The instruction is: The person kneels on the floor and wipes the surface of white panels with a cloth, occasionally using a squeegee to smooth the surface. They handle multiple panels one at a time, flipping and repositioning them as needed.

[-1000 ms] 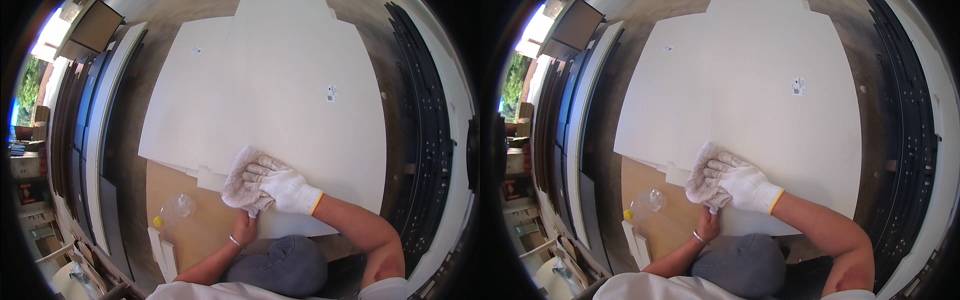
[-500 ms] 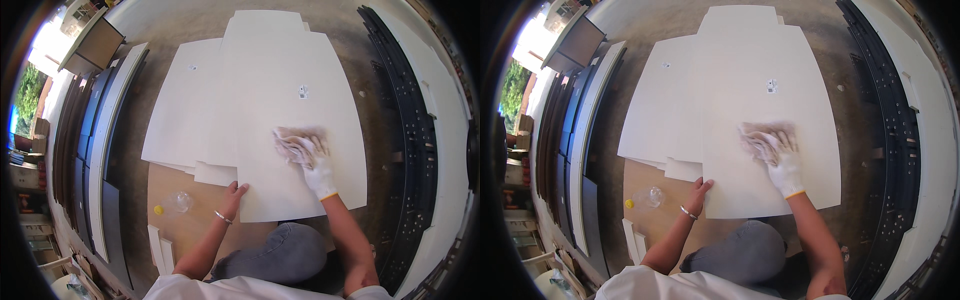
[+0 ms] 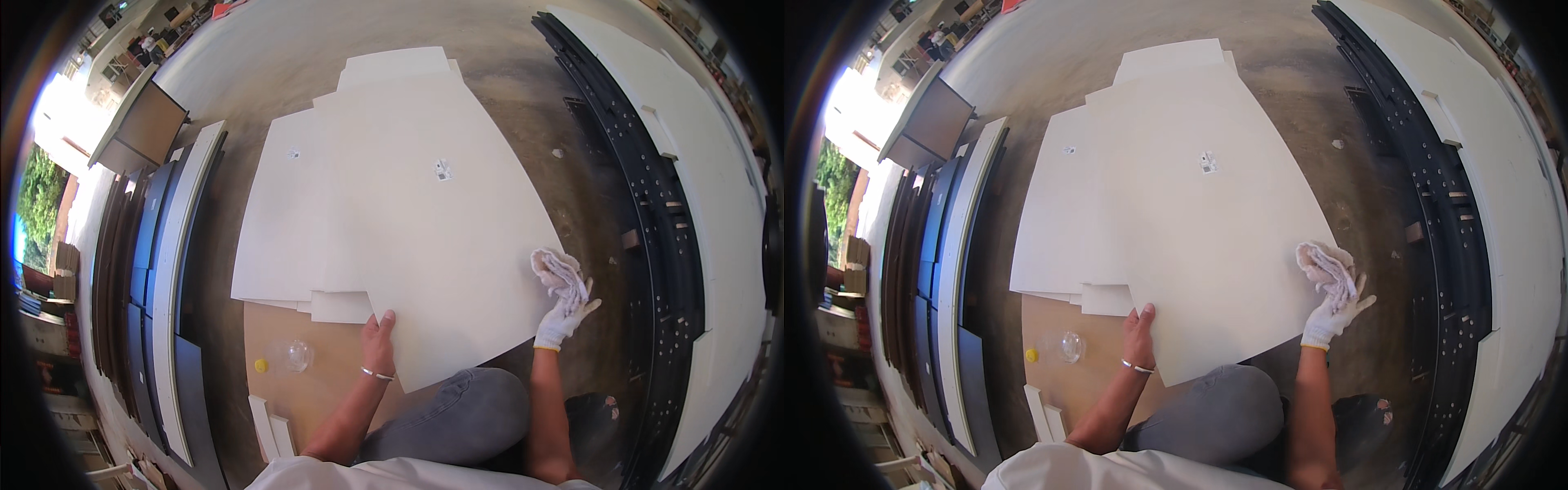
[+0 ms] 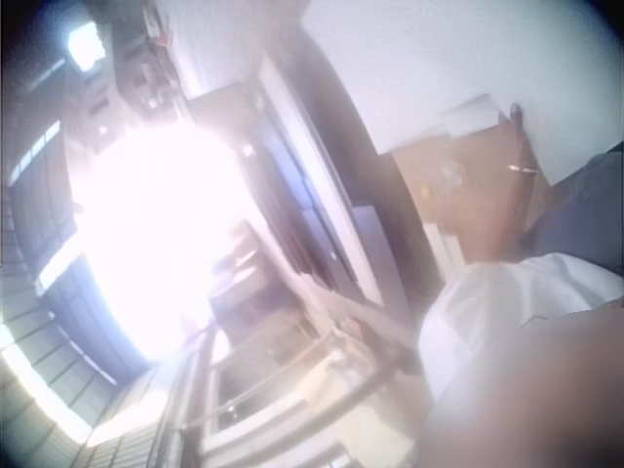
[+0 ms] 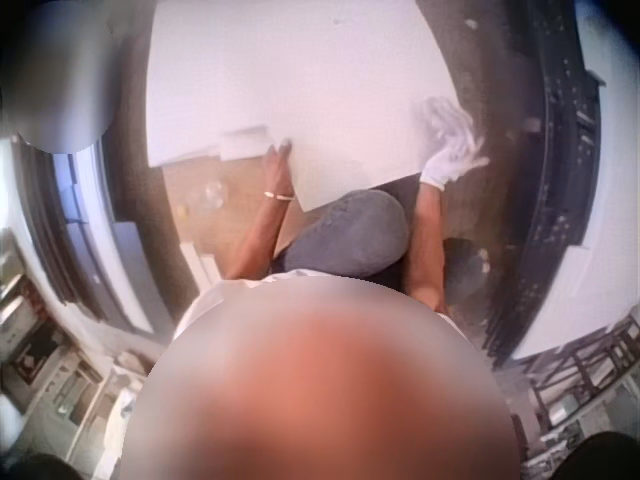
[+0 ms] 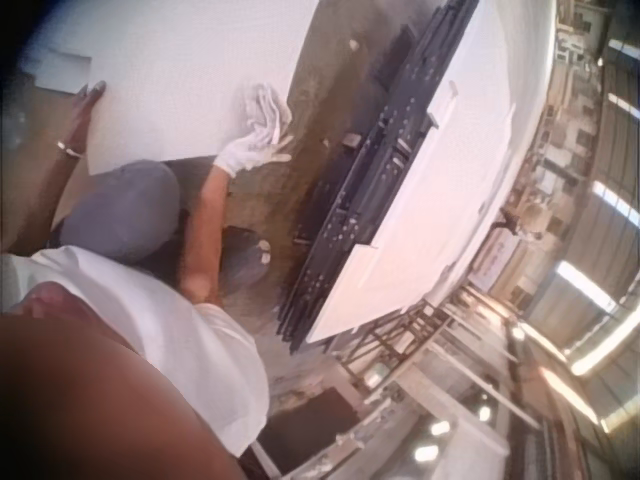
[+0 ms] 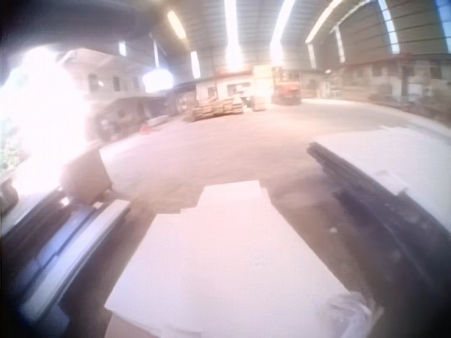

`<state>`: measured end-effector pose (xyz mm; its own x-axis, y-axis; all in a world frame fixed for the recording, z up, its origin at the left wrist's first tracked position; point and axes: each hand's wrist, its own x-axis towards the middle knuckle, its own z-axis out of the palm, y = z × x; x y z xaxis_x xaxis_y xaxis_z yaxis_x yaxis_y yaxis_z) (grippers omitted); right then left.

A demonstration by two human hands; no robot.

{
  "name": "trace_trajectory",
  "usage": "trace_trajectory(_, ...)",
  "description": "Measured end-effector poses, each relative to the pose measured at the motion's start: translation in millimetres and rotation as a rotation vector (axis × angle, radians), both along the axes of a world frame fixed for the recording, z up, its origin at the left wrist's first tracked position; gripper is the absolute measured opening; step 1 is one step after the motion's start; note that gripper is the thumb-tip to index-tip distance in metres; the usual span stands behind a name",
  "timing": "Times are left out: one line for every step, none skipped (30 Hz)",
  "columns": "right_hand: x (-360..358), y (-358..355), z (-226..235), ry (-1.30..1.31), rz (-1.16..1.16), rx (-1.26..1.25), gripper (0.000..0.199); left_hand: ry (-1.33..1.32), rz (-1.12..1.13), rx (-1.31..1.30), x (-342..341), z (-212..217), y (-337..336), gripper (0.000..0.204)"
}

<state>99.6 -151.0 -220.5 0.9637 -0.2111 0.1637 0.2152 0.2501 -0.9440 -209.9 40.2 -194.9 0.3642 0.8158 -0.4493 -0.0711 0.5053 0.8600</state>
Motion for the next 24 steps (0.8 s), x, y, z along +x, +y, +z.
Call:
trace_trajectory(4,7,-1,0.048,-0.038,0.122,0.051,-0.027,0.036,-0.055,-2,0,-4,0.035)
trace_trajectory(7,11,-1,0.058,-0.005,0.031,0.054,-0.058,0.056,-0.036,-3,-1,-6,0.035)
trace_trajectory(9,17,-1,0.111,-0.015,-0.053,0.056,-0.067,0.078,-0.043,-5,-1,-8,0.035)
trace_trajectory(12,23,0,-0.057,0.047,-0.087,0.059,-0.089,0.092,-0.034,-7,-1,-10,0.036)
trace_trajectory(15,29,2,-0.034,0.102,-0.028,0.058,-0.091,0.115,-0.085,-7,-2,-12,0.036)
trace_trajectory(20,36,4,-0.057,0.13,0.044,0.058,-0.108,0.14,-0.125,-7,-3,-16,0.037)
trace_trajectory(26,43,7,-0.142,0.149,0.14,0.057,-0.125,0.175,-0.165,-7,-4,-20,0.039)
trace_trajectory(35,50,9,-0.071,0.098,0.102,0.053,-0.193,0.18,-0.207,-6,-6,-26,0.04)
trace_trajectory(46,58,11,-0.09,0.1,0.027,0.052,-0.26,0.192,-0.248,-2,-9,-32,0.041)
trace_trajectory(59,66,13,-0.104,0.108,-0.05,0.051,-0.323,0.211,-0.292,2,-11,-40,0.043)
trace_trajectory(73,74,14,-0.042,0.11,-0.132,0.05,-0.367,0.19,-0.353,7,-12,-46,0.043)
trace_trajectory(89,82,13,-0.059,0.167,-0.135,0.051,-0.408,0.17,-0.417,13,-14,-53,0.044)
trace_trajectory(107,89,13,0.001,0.214,-0.144,0.054,-0.445,0.158,-0.479,20,-14,-61,0.045)
trace_trajectory(122,95,13,0.145,0.243,-0.14,0.057,-0.418,0.073,-0.498,27,-14,-69,0.045)
trace_trajectory(135,100,12,0.081,0.279,-0.178,0.057,-0.393,0.0,-0.511,37,-14,-77,0.046)
trace_trajectory(145,103,12,0.105,0.306,-0.208,0.056,-0.366,-0.062,-0.526,46,-13,-86,0.047)
trace_trajectory(151,106,13,0.126,0.304,-0.216,0.056,-0.291,-0.107,-0.566,55,-11,-95,0.048)
trace_trajectory(154,106,13,0.107,0.354,-0.194,0.054,-0.221,-0.192,-0.595,66,-9,-104,0.05)
trace_trajectory(152,105,15,0.117,0.379,-0.182,0.051,-0.135,-0.259,-0.63,80,-9,-112,0.051)
trace_trajectory(148,102,17,0.104,0.416,-0.177,0.05,-0.15,-0.406,-0.628,95,-10,-113,0.052)
trace_trajectory(140,98,19,0.123,0.447,-0.164,0.048,-0.194,-0.536,-0.613,108,-12,-114,0.054)
trace_trajectory(130,92,22,0.062,0.459,-0.163,0.041,-0.213,-0.564,-0.578,127,-14,-119,0.054)
trace_trajectory(119,84,26,0.054,0.503,-0.214,0.041,-0.228,-0.58,-0.552,145,-16,-123,0.054)
trace_trajectory(105,77,29,0.066,0.567,-0.263,0.04,-0.228,-0.62,-0.528,159,-17,-123,0.055)
